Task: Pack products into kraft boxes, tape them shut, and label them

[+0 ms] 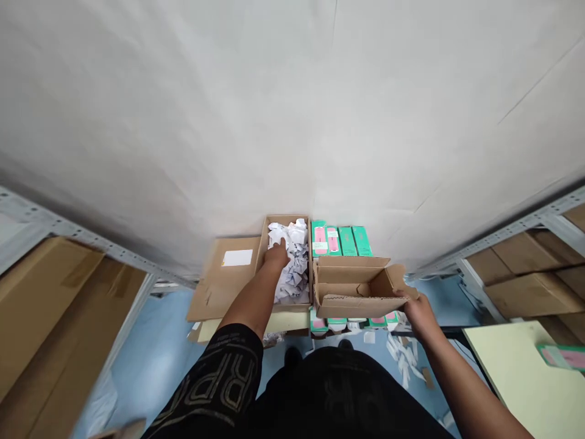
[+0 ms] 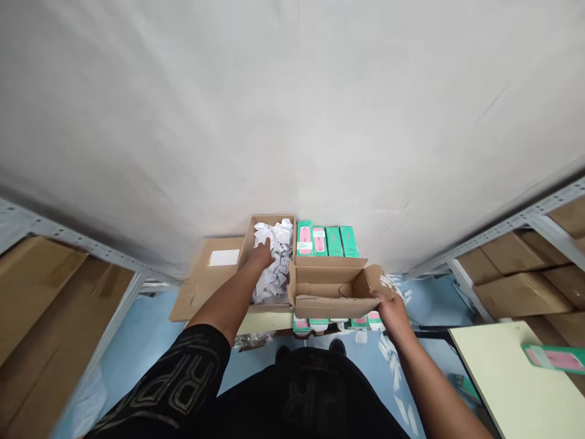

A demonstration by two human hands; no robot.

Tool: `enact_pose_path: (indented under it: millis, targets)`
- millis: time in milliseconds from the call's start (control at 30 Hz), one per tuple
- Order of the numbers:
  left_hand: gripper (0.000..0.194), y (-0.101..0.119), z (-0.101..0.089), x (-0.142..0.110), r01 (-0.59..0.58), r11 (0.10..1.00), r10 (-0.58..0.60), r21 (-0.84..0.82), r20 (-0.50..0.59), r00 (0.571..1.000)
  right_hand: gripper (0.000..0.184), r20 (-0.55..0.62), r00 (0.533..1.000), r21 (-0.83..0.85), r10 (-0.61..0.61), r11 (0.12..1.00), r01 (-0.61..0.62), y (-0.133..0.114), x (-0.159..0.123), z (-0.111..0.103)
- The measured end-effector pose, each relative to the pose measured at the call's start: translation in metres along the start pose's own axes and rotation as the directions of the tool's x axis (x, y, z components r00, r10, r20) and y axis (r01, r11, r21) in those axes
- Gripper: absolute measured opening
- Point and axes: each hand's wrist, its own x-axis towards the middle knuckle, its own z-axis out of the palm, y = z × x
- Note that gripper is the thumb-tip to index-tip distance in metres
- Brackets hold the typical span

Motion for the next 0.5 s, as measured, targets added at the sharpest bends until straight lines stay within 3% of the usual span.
enact_pose_path:
  millis: [167, 367, 500]
  targets:
    - [0.048, -0.005, 0.003, 0.003, -0.154, 0.988, 0.155, 0.025, -0.007, 0.988, 0.032, -0.095, 0.990, 0.081, 0.103, 0.992, -0.096, -0.008, -0.022, 0.009]
    - [0.045, -0.019, -0.004, -0.021, -0.219, 0.976, 0.218, 0.003, -0.078, 0.973, 0.031, -0.127, 0.992, 0.001, 0.027, 1.000, -0.027, 0.000, -0.012, 0.008]
    - [0.047, -0.026, 0.000, -0.036, -0.242, 0.970, 0.241, -0.006, -0.057, 0.969, 0.030, -0.115, 0.993, -0.013, -0.015, 1.000, 0.013, -0.003, -0.004, 0.009]
